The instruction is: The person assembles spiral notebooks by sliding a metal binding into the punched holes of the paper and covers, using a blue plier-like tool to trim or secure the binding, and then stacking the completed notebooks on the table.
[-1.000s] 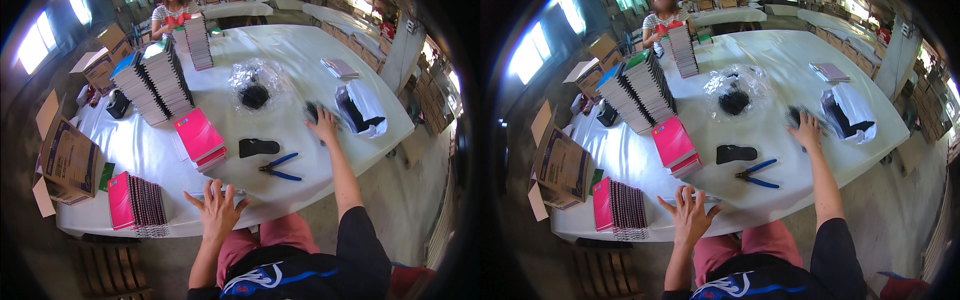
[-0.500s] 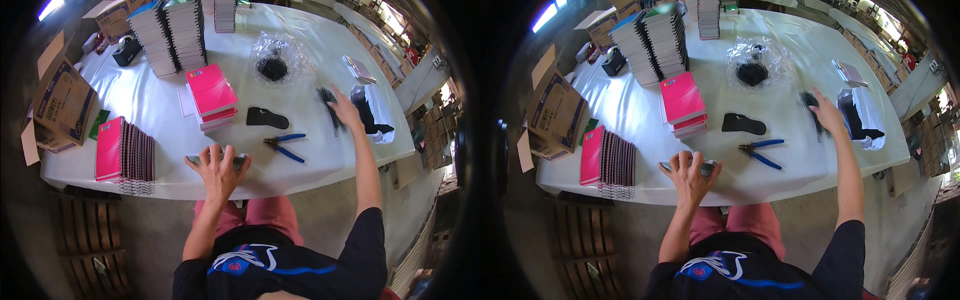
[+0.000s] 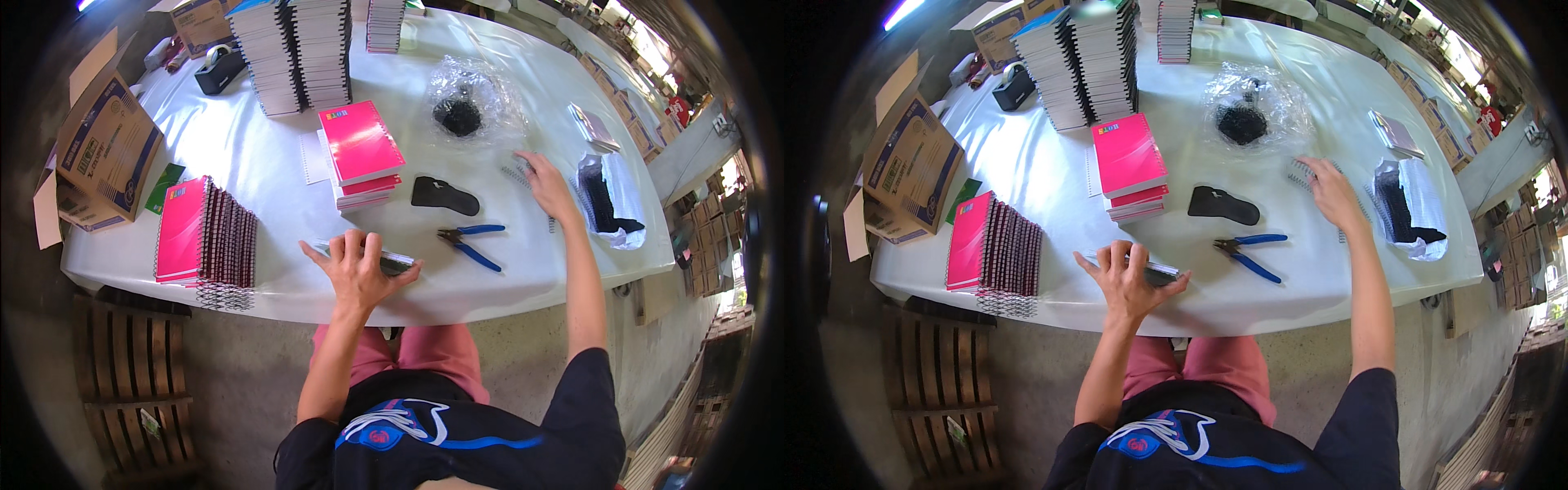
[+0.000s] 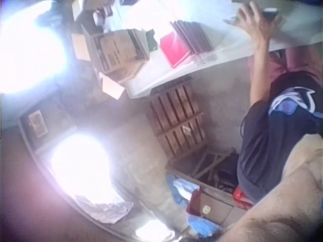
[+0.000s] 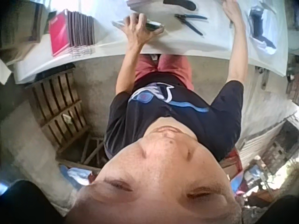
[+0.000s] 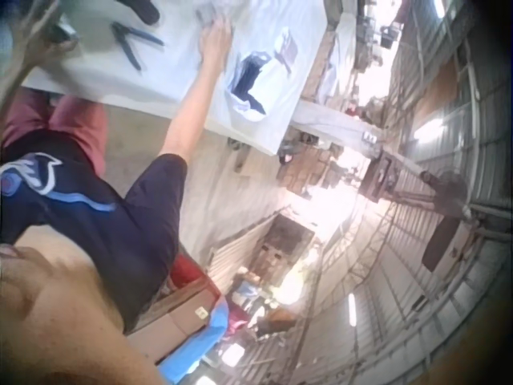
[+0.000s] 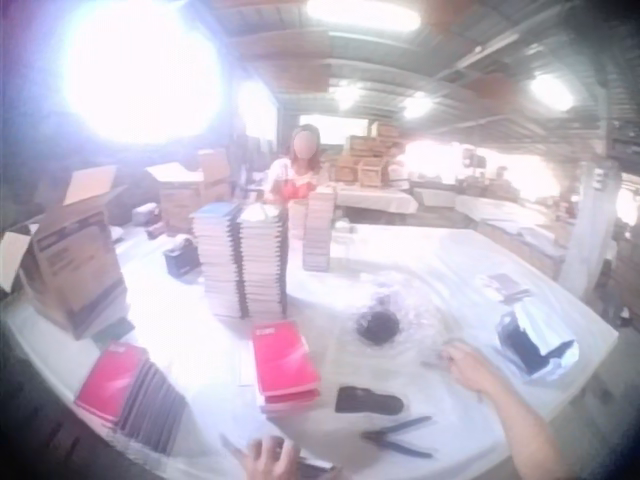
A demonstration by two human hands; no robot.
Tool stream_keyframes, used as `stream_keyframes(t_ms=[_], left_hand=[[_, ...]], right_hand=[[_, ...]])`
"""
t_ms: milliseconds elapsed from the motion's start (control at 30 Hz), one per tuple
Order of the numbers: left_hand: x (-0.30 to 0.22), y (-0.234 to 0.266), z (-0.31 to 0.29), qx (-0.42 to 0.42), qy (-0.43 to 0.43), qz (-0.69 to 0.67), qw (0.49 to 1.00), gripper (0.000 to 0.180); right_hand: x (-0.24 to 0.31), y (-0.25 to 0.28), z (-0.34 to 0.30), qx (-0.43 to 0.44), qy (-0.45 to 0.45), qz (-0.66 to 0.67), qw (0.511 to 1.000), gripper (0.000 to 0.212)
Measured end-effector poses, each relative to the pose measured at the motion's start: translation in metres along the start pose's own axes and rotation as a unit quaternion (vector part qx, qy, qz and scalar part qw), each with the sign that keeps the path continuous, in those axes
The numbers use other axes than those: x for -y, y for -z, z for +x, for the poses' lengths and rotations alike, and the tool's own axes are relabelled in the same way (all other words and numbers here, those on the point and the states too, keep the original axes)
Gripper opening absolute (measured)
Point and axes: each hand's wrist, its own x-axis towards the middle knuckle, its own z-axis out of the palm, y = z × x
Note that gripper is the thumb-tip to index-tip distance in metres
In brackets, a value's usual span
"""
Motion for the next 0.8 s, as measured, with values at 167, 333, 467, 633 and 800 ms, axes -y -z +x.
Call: stream_keyframes(t_ms=[167,333,467,633,800], left_hand=[[-0.002,-0.006,-0.007,-0.033,0.009,0.002,0.999,0.057],[-0.008,-0.002,-0.008,-0.018,0.042,-0.016,0.999,0.052],[-0.010,0.001,-0.012,-0.003,0.017,0.006,1.000,0.054],[-0.013,0.003,-0.012,0.001,0.041,0.008,0.999,0.055],[-0.013,0.004,-0.011,0.019,0.046,0.002,0.999,0.053]], right_hand=[[0.116,0.005,-0.050,0.073,0.031,0.323,0.943,0.034],[0.183,-0.011,-0.080,0.097,-0.004,0.347,0.933,0.026],[0.186,-0.024,-0.075,0.026,-0.022,0.367,0.930,0.026],[0.186,-0.028,-0.069,0.034,0.001,0.367,0.930,0.028],[0.187,-0.037,-0.067,-0.010,0.055,0.344,0.937,0.025]])
